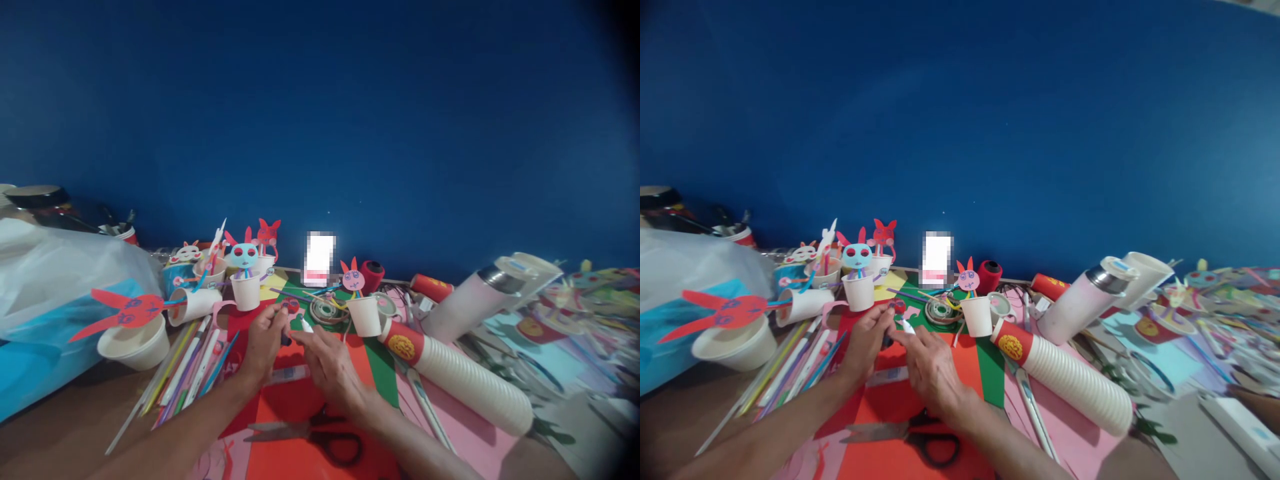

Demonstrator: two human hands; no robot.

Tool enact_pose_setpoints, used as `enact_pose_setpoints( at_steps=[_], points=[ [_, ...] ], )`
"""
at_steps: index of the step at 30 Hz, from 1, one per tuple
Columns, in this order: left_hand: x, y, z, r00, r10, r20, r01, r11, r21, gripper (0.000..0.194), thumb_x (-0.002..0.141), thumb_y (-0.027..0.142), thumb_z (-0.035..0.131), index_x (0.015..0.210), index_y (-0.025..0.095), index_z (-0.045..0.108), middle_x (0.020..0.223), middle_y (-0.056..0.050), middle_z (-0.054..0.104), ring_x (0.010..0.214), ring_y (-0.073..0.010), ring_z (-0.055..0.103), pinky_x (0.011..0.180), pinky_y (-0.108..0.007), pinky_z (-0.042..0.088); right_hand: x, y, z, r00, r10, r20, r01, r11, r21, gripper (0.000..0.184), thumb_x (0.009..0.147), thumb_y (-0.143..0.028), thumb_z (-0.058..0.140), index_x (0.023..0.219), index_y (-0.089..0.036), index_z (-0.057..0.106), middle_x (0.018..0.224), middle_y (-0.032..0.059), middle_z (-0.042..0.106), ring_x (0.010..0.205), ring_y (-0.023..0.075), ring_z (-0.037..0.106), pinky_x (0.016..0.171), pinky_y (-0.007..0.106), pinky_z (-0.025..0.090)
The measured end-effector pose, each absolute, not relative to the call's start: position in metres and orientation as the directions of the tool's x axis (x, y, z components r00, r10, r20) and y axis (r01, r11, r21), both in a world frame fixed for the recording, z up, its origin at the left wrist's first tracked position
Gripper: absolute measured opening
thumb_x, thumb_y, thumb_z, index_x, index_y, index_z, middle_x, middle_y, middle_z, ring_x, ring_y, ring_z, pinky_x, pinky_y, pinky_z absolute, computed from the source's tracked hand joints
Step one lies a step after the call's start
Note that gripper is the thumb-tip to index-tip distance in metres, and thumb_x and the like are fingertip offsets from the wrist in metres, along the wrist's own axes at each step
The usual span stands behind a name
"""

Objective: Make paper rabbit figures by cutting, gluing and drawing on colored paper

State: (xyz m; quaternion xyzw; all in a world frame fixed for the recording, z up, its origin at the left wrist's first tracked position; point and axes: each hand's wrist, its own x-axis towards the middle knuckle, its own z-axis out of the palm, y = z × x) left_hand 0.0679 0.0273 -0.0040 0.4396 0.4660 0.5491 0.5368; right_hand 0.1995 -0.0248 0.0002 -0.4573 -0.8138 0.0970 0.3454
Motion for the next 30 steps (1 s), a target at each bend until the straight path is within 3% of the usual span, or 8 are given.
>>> enact_pose_setpoints(
  at_steps=[4, 9, 11, 13, 16, 21, 25, 30],
  points=[
    [0.056, 0.043, -0.002, -0.081, 0.997, 0.017, -0.179, -0.031, 0.983, 0.021, 0.072, 0.036, 0.056, 0.062, 0.018, 0.051, 0.043, 0.008, 0.04, 0.036, -0.0058, 0.032, 0.037, -0.018, 0.024, 0.208, -0.03, 0.021, -0.455, 0.82, 0.349, 0.527, 0.563, -0.636, 0.045, 0.088, -0.012, 0.03, 0.131, -0.025, 0.033, 0.097, 0.0035, 0.06, 0.061, 0.0087, 0.054, 0.064, 0.023, 0.046],
    [0.05, 0.05, 0.0, -0.119, 0.992, 0.048, -0.191, -0.07, 0.979, 0.025, 0.072, 0.038, 0.055, 0.059, 0.018, 0.049, 0.047, 0.007, 0.041, 0.038, -0.0051, 0.033, 0.037, -0.017, 0.022, 0.214, -0.034, 0.043, -0.47, 0.869, 0.155, 0.467, 0.394, -0.792, 0.055, 0.089, -0.017, 0.033, 0.138, -0.022, 0.008, 0.096, 0.0035, 0.063, 0.05, 0.008, 0.054, 0.061, 0.024, 0.048],
    [0.05, 0.048, 0.001, -0.109, 0.993, 0.049, -0.193, -0.069, 0.979, 0.025, 0.072, 0.039, 0.055, 0.06, 0.018, 0.049, 0.046, 0.007, 0.041, 0.038, -0.0051, 0.033, 0.037, -0.017, 0.023, 0.216, -0.032, 0.045, -0.448, 0.884, 0.135, 0.488, 0.369, -0.791, 0.054, 0.089, -0.016, 0.035, 0.137, -0.02, 0.011, 0.093, 0.0034, 0.065, 0.056, 0.0099, 0.057, 0.065, 0.025, 0.047],
    [0.052, 0.046, 0.002, -0.088, 0.995, 0.045, -0.193, -0.062, 0.979, 0.024, 0.072, 0.039, 0.055, 0.062, 0.018, 0.051, 0.045, 0.007, 0.041, 0.038, -0.0054, 0.033, 0.037, -0.017, 0.023, 0.217, -0.03, 0.044, -0.406, 0.905, 0.126, 0.561, 0.355, -0.748, 0.041, 0.088, -0.017, 0.038, 0.128, -0.019, 0.03, 0.086, 0.0024, 0.066, 0.065, 0.0122, 0.06, 0.066, 0.025, 0.045],
    [0.054, 0.044, 0.003, -0.064, 0.997, 0.043, -0.189, -0.055, 0.981, 0.023, 0.073, 0.039, 0.055, 0.064, 0.018, 0.051, 0.044, 0.008, 0.041, 0.036, -0.0053, 0.032, 0.036, -0.017, 0.021, 0.218, -0.028, 0.043, -0.336, 0.934, 0.121, 0.707, 0.335, -0.623, 0.016, 0.088, -0.024, 0.042, 0.097, -0.019, 0.055, 0.073, 0.0006, 0.065, 0.068, 0.0136, 0.06, 0.059, 0.021, 0.04],
    [0.055, 0.043, 0.003, -0.06, 0.996, 0.065, -0.17, -0.074, 0.983, 0.023, 0.073, 0.038, 0.055, 0.063, 0.018, 0.05, 0.042, 0.008, 0.041, 0.036, -0.0057, 0.031, 0.037, -0.018, 0.023, 0.217, -0.031, 0.041, -0.321, 0.913, 0.251, 0.819, 0.401, -0.41, 0.021, 0.089, -0.028, 0.041, 0.097, -0.023, 0.059, 0.073, -0.0005, 0.065, 0.065, 0.0117, 0.06, 0.056, 0.019, 0.034],
    [0.056, 0.042, 0.003, -0.062, 0.995, 0.079, -0.132, -0.086, 0.987, 0.021, 0.073, 0.037, 0.055, 0.062, 0.019, 0.052, 0.043, 0.008, 0.041, 0.038, -0.0064, 0.034, 0.038, -0.018, 0.026, 0.214, -0.032, 0.037, -0.271, 0.909, 0.317, 0.904, 0.354, -0.241, 0.023, 0.087, -0.029, 0.04, 0.086, -0.023, 0.063, 0.064, -0.0003, 0.063, 0.058, 0.0118, 0.058, 0.05, 0.021, 0.028],
    [0.056, 0.041, 0.004, -0.048, 0.995, 0.089, -0.082, -0.093, 0.992, 0.02, 0.072, 0.035, 0.055, 0.061, 0.018, 0.053, 0.043, 0.007, 0.041, 0.04, -0.0074, 0.037, 0.039, -0.018, 0.028, 0.212, -0.033, 0.034, -0.289, 0.893, 0.344, 0.918, 0.361, -0.165, 0.022, 0.087, -0.032, 0.043, 0.095, -0.026, 0.062, 0.071, 0.0007, 0.065, 0.065, 0.014, 0.059, 0.053, 0.022, 0.028]
  ],
)
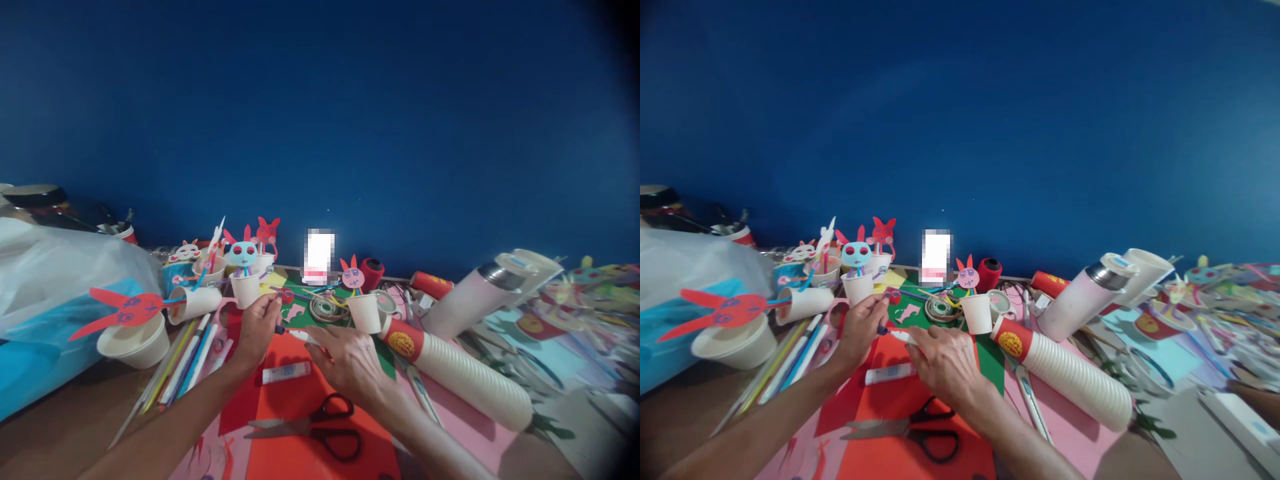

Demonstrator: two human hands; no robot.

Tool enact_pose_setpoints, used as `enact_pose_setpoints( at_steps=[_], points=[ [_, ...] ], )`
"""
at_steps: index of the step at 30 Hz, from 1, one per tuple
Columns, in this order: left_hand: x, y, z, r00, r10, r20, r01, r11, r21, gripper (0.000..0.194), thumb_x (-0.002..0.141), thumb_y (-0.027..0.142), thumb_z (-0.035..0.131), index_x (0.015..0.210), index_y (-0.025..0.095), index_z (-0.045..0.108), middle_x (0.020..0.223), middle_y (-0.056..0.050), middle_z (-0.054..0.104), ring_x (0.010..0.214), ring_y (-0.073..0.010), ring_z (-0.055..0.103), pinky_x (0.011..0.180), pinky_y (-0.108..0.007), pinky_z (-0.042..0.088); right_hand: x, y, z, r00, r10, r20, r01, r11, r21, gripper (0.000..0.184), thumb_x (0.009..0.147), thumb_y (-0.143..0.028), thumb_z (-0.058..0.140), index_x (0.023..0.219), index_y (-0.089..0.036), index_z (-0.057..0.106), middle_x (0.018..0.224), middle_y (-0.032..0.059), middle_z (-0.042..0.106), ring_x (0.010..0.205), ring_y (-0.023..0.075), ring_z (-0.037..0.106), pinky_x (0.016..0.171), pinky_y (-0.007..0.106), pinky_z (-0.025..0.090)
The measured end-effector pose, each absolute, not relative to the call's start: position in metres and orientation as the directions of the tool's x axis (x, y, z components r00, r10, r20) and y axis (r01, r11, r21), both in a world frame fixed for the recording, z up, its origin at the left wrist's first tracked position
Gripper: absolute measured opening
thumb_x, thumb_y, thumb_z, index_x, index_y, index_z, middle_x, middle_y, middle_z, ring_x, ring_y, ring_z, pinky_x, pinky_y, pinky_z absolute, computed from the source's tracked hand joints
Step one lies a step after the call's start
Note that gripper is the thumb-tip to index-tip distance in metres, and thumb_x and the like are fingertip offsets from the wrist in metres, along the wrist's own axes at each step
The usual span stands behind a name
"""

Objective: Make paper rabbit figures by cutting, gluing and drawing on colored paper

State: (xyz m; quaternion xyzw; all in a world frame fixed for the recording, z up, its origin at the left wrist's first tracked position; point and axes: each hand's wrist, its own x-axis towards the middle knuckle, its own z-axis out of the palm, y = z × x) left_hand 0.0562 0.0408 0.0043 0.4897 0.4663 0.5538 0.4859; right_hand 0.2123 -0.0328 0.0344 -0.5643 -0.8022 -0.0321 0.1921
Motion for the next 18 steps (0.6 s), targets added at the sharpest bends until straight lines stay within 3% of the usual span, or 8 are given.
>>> enact_pose_setpoints(
  at_steps=[18],
  points=[
    [0.058, 0.042, -0.01, 0.046, 0.998, 0.044, 0.006, -0.045, 0.999, 0.02, 0.071, 0.032, 0.053, 0.057, 0.018, 0.05, 0.046, 0.007, 0.04, 0.043, -0.0085, 0.036, 0.042, -0.02, 0.026, 0.208, -0.031, 0.026, -0.341, 0.889, 0.306, 0.921, 0.38, -0.079, 0.021, 0.089, -0.033, 0.042, 0.094, -0.026, 0.061, 0.072, 0.0012, 0.062, 0.064, 0.0143, 0.056, 0.055, 0.024, 0.025]
  ],
)
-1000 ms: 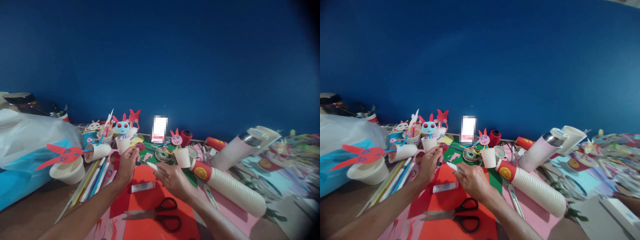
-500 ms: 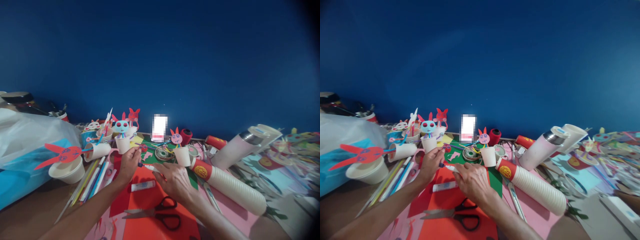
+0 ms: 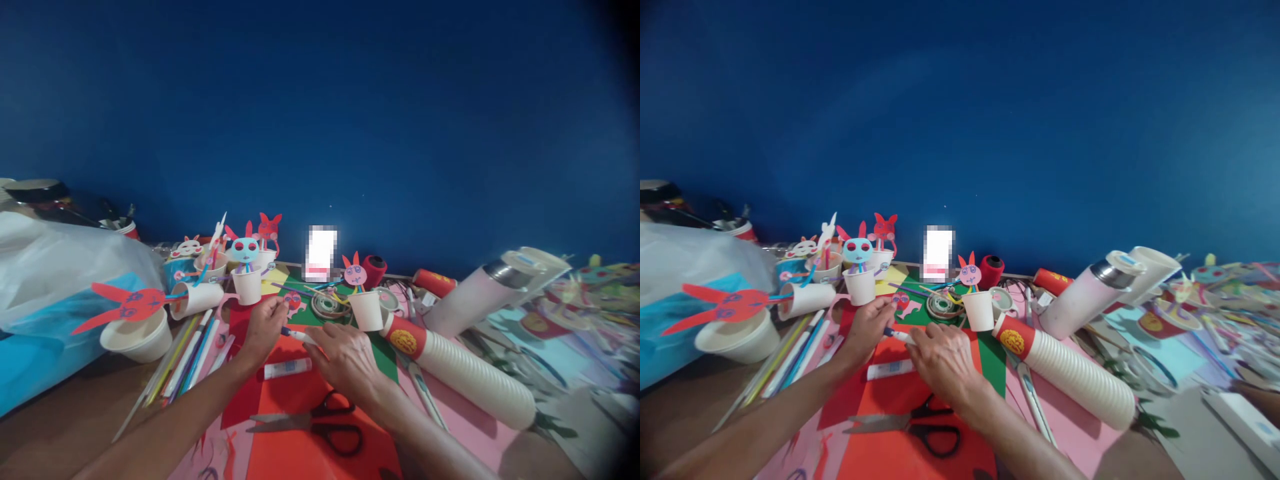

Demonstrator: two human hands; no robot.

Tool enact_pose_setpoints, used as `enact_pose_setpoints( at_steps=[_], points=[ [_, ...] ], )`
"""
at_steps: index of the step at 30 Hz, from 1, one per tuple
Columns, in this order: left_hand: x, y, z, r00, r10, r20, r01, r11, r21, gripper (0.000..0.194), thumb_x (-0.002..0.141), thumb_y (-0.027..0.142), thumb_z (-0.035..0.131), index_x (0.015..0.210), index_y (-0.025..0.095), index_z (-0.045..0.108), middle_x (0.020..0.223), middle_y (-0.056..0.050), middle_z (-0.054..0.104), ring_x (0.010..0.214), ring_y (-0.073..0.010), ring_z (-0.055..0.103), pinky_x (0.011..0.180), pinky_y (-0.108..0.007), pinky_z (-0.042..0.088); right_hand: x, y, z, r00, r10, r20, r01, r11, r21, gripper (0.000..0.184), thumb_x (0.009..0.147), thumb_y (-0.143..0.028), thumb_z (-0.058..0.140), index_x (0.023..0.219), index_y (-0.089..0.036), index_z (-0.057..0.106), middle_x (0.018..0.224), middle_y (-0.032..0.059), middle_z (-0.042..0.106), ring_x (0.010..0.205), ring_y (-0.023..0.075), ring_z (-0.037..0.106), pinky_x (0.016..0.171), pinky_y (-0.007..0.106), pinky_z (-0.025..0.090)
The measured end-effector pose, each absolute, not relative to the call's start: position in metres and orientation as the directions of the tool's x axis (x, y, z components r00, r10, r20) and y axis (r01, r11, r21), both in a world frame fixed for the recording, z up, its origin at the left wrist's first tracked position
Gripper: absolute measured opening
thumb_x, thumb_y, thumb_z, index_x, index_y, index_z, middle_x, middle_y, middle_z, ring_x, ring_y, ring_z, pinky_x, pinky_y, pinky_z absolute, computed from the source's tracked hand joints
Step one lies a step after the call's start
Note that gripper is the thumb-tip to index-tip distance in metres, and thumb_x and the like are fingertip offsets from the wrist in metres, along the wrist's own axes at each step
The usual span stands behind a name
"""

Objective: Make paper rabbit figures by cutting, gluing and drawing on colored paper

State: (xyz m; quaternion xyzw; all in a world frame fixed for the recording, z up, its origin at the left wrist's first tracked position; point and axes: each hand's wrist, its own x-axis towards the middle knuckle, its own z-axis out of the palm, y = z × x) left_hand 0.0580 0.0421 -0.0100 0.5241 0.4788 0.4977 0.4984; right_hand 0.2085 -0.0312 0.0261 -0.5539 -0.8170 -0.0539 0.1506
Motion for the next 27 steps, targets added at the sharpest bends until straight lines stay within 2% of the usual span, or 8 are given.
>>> enact_pose_setpoints(
  at_steps=[8, 16, 21, 27],
  points=[
    [0.06, 0.042, -0.011, 0.082, 0.997, 0.007, 0.01, -0.008, 1.0, 0.018, 0.069, 0.031, 0.055, 0.058, 0.017, 0.05, 0.048, 0.007, 0.038, 0.046, -0.0081, 0.034, 0.044, -0.02, 0.025, 0.206, -0.031, 0.022, -0.35, 0.888, 0.298, 0.914, 0.394, -0.1, 0.021, 0.089, -0.031, 0.042, 0.089, -0.024, 0.062, 0.07, 0.0008, 0.061, 0.062, 0.0133, 0.055, 0.054, 0.025, 0.023],
    [0.066, 0.031, -0.009, 0.259, 0.957, -0.129, -0.075, 0.153, 0.985, 0.02, 0.075, 0.033, 0.05, 0.063, 0.018, 0.043, 0.049, 0.008, 0.037, 0.039, -0.0052, 0.028, 0.038, -0.017, 0.021, 0.205, -0.031, 0.013, -0.375, 0.898, 0.232, 0.892, 0.418, -0.174, 0.02, 0.088, -0.027, 0.043, 0.079, -0.019, 0.06, 0.07, 0.0024, 0.063, 0.061, 0.0136, 0.056, 0.05, 0.023, 0.023],
    [0.067, 0.029, -0.011, 0.349, 0.922, -0.168, -0.153, 0.233, 0.96, 0.016, 0.077, 0.031, 0.047, 0.068, 0.019, 0.042, 0.053, 0.007, 0.038, 0.041, -0.0051, 0.03, 0.039, -0.016, 0.024, 0.203, -0.03, 0.01, -0.393, 0.894, 0.214, 0.869, 0.437, -0.233, 0.022, 0.089, -0.025, 0.041, 0.082, -0.017, 0.06, 0.072, 0.0046, 0.066, 0.066, 0.015, 0.059, 0.052, 0.023, 0.027],
    [0.072, 0.027, -0.017, 0.383, 0.904, -0.192, -0.221, 0.291, 0.931, 0.017, 0.077, 0.035, 0.047, 0.07, 0.02, 0.043, 0.054, 0.007, 0.038, 0.041, -0.0053, 0.031, 0.039, -0.016, 0.027, 0.2, -0.031, 0.003, -0.348, 0.909, 0.228, 0.874, 0.403, -0.272, 0.021, 0.088, -0.026, 0.043, 0.082, -0.017, 0.061, 0.071, 0.0045, 0.066, 0.062, 0.0147, 0.059, 0.052, 0.023, 0.027]
  ],
)
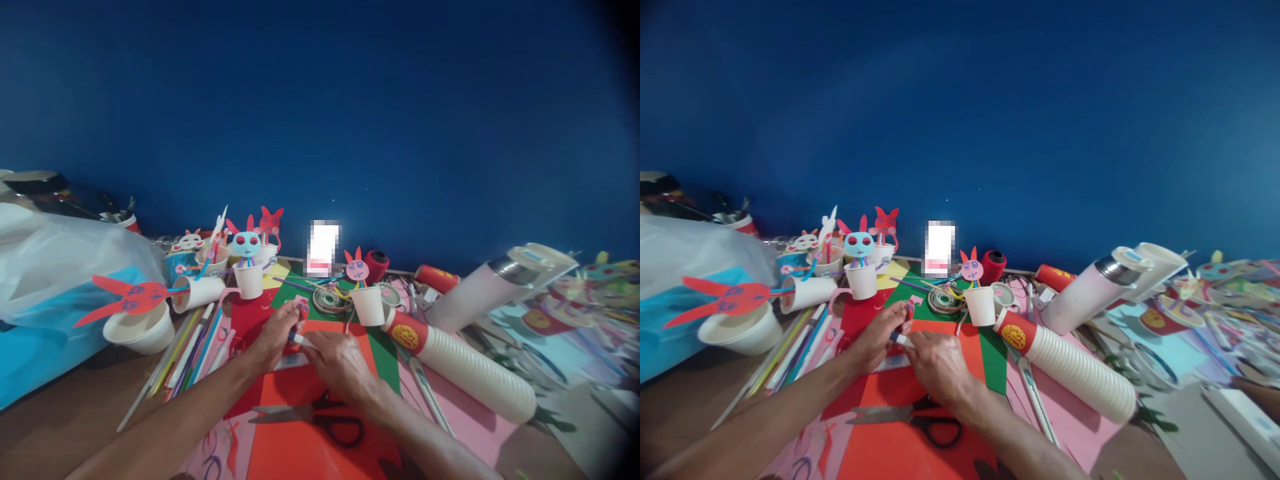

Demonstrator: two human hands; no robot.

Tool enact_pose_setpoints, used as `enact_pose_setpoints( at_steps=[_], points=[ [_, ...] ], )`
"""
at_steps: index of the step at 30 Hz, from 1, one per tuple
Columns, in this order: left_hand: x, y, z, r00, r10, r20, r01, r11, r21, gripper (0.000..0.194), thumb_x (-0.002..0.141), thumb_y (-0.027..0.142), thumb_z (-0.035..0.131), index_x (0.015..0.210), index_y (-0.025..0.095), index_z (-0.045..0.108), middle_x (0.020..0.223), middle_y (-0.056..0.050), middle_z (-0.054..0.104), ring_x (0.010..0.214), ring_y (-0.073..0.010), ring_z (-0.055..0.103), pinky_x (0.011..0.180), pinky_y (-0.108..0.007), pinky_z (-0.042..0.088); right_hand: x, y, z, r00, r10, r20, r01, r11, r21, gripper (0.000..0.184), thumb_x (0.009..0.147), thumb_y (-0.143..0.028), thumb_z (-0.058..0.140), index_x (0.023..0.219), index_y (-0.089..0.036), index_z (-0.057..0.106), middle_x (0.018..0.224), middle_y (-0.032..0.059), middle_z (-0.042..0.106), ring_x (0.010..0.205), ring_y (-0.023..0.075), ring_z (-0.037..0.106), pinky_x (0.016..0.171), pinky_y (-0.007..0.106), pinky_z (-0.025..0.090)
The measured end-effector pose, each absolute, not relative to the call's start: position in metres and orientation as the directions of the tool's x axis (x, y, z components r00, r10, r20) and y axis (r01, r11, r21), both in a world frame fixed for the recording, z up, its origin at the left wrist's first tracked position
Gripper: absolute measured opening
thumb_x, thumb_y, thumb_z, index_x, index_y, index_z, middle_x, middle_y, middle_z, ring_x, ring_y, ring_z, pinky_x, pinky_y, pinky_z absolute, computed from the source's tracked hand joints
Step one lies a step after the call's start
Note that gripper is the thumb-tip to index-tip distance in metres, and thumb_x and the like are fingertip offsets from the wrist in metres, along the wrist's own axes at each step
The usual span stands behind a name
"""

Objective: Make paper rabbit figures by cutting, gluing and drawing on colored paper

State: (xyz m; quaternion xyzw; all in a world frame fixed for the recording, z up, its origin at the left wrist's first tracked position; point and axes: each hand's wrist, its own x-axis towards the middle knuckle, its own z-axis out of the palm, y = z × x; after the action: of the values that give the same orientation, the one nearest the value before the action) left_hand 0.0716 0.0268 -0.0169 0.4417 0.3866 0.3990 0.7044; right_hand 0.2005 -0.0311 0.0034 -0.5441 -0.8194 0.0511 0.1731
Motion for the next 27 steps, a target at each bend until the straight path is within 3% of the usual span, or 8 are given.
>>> enact_pose_setpoints(
  at_steps=[6, 10, 16, 18, 20, 24, 27],
  points=[
    [0.069, 0.034, -0.009, 0.33, 0.933, -0.147, -0.225, 0.229, 0.947, 0.019, 0.074, 0.035, 0.053, 0.067, 0.018, 0.049, 0.054, 0.005, 0.046, 0.043, -0.0062, 0.038, 0.041, -0.017, 0.03, 0.2, -0.026, -0.004, -0.324, 0.903, 0.282, 0.85, 0.409, -0.332, 0.014, 0.083, -0.019, 0.047, 0.077, -0.018, 0.06, 0.066, 0.0004, 0.064, 0.058, 0.0121, 0.056, 0.05, 0.022, 0.026],
    [0.057, 0.048, 0.001, 0.235, 0.969, -0.071, -0.191, 0.117, 0.975, 0.016, 0.07, 0.03, 0.059, 0.066, 0.016, 0.056, 0.06, 0.002, 0.055, 0.057, -0.0079, 0.049, 0.055, -0.018, 0.038, 0.205, -0.013, -0.008, -0.313, 0.878, 0.363, 0.861, 0.423, -0.281, 0.015, 0.083, -0.021, 0.047, 0.077, -0.019, 0.061, 0.066, 0.0006, 0.062, 0.06, 0.0124, 0.055, 0.052, 0.022, 0.028],
    [0.048, 0.055, -0.005, 0.127, 0.985, -0.118, -0.118, 0.133, 0.984, 0.022, 0.066, 0.035, 0.06, 0.069, 0.013, 0.061, 0.062, -0.002, 0.061, 0.051, -0.0097, 0.049, 0.042, -0.019, 0.031, 0.225, 0.004, -0.022, -0.273, 0.864, 0.423, 0.9, 0.385, -0.204, 0.011, 0.079, -0.028, 0.056, 0.085, -0.022, 0.064, 0.074, 0.0033, 0.061, 0.073, 0.0175, 0.055, 0.066, 0.026, 0.034],
    [0.05, 0.053, -0.007, 0.147, 0.98, -0.131, -0.104, 0.147, 0.984, 0.024, 0.066, 0.036, 0.061, 0.065, 0.012, 0.061, 0.061, -0.003, 0.061, 0.05, -0.01, 0.049, 0.042, -0.019, 0.032, 0.229, 0.007, -0.024, -0.238, 0.863, 0.446, 0.88, 0.386, -0.276, 0.012, 0.079, -0.029, 0.057, 0.086, -0.022, 0.064, 0.078, 0.0044, 0.061, 0.077, 0.0186, 0.054, 0.07, 0.027, 0.035],
    [0.052, 0.051, -0.007, 0.178, 0.974, -0.138, -0.092, 0.156, 0.984, 0.025, 0.066, 0.037, 0.061, 0.063, 0.012, 0.062, 0.06, -0.004, 0.061, 0.048, -0.0097, 0.048, 0.041, -0.019, 0.032, 0.231, 0.008, -0.021, -0.183, 0.878, 0.443, 0.807, 0.391, -0.442, 0.014, 0.082, -0.025, 0.052, 0.084, -0.02, 0.065, 0.079, 0.0045, 0.061, 0.077, 0.0172, 0.054, 0.07, 0.027, 0.037],
    [0.056, 0.046, -0.006, 0.261, 0.955, -0.14, -0.074, 0.164, 0.984, 0.024, 0.067, 0.036, 0.061, 0.061, 0.013, 0.062, 0.056, -0.002, 0.06, 0.045, -0.009, 0.046, 0.04, -0.019, 0.033, 0.229, 0.012, -0.012, -0.043, 0.956, 0.291, 0.449, 0.278, -0.849, 0.021, 0.085, -0.024, 0.045, 0.083, -0.016, 0.064, 0.077, 0.0029, 0.062, 0.073, 0.0147, 0.056, 0.065, 0.024, 0.04],
    [0.059, 0.043, -0.008, 0.305, 0.942, -0.139, -0.051, 0.162, 0.985, 0.023, 0.068, 0.035, 0.06, 0.06, 0.013, 0.063, 0.055, -0.003, 0.06, 0.045, -0.0086, 0.047, 0.041, -0.019, 0.033, 0.226, 0.014, -0.013, -0.028, 0.987, 0.16, 0.232, 0.162, -0.959, 0.02, 0.081, -0.029, 0.049, 0.077, -0.015, 0.063, 0.066, 0.0, 0.058, 0.063, 0.0129, 0.052, 0.058, 0.023, 0.038]
  ],
)
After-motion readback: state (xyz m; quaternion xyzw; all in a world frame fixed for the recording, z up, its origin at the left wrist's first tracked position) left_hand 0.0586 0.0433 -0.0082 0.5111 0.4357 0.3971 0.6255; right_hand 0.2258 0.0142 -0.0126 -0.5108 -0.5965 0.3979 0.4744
